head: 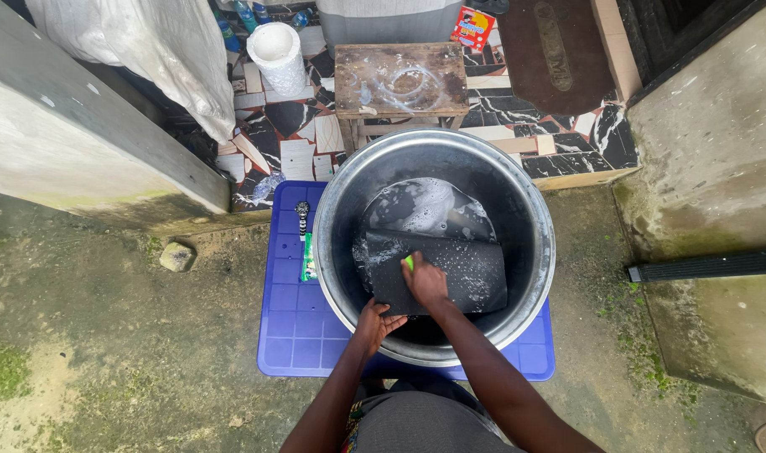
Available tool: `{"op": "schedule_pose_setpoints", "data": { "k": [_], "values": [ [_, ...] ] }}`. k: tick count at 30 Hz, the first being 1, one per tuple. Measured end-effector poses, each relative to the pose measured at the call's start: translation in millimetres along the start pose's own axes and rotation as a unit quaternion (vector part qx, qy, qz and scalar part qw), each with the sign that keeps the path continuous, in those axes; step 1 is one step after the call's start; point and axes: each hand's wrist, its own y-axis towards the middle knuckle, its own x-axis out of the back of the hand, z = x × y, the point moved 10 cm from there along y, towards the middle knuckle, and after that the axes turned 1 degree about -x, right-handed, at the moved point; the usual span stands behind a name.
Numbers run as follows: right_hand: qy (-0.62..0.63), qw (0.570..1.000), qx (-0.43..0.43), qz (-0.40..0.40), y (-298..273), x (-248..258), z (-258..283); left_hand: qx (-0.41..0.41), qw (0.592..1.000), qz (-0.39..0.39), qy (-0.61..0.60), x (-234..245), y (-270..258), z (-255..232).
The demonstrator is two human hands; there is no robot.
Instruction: The person washes a car mat by scrubbing it with a sponge in a basin of soapy water, flipping the mat over to scrub the other side.
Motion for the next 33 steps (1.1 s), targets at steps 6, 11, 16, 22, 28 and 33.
{"op": "schedule_pose_setpoints", "data": {
  "k": [6,11,16,22,28,33],
  "values": [
    [-0.02,0.996,-0.079,-0.031,8,-2,-48,0.015,1.0,0.0,0.019,2,-1,10],
    [0.018,0.999,0.003,0.038,-18,-18,-6,0.0,0.999,0.015,0.037,7,11,13],
    [0.037,0.992,0.099,0.074,-61,-14,51,0.023,0.997,-0.01,0.067,13,2,14],
    [0.034,0.98,0.145,0.129,-79,-24,61,0.004,0.999,0.028,0.021,6,-20,10],
    [-0.023,0.994,0.056,0.091,-46,-43,-16,0.027,0.998,0.016,0.05,1,-28,10],
    [-0.115,0.985,-0.085,0.098,-35,-34,-100,0.037,0.997,0.008,0.061,-4,-29,8]
  ]
}}
